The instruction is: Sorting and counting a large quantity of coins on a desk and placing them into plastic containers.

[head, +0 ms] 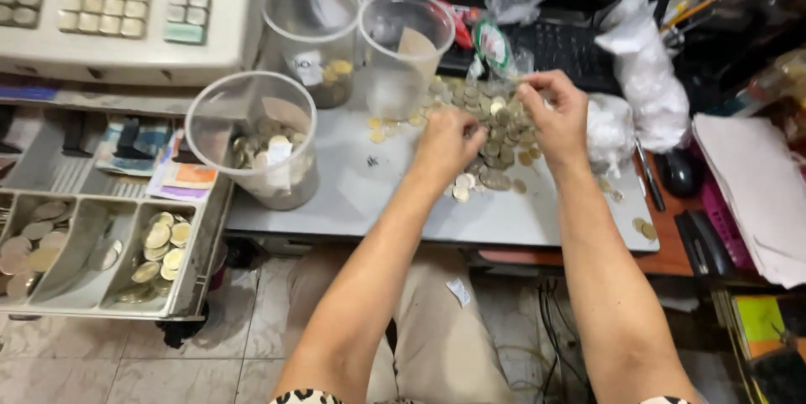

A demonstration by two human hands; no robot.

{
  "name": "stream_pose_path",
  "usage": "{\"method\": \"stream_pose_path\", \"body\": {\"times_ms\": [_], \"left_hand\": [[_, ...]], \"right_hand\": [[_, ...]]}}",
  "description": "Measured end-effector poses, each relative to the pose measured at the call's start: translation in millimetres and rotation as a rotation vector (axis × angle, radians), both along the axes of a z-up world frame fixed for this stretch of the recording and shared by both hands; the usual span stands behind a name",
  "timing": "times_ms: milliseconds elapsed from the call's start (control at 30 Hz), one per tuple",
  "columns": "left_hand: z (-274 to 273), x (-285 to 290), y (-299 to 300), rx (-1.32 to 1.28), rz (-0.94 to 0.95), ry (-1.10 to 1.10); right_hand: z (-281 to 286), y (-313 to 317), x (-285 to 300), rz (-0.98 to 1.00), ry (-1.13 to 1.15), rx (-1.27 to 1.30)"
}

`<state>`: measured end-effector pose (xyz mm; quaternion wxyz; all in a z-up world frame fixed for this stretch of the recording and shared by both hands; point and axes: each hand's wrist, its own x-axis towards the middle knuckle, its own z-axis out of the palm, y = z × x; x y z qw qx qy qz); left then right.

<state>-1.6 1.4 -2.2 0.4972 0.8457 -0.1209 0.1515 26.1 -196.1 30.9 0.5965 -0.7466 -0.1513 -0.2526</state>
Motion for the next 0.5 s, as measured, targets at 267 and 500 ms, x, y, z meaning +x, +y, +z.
{"method": "stream_pose_path", "body": {"times_ms": [267,500], "left_hand": [[5,-10,5,0.03,-0.09,-0.328],[23,-16,11,-0.197,-0.019,-0.195]], "right_hand": [[-14,24,149,-0.213,-0.186,-0.962],[30,34,84,-0.192,-0.256,-0.739]]}}
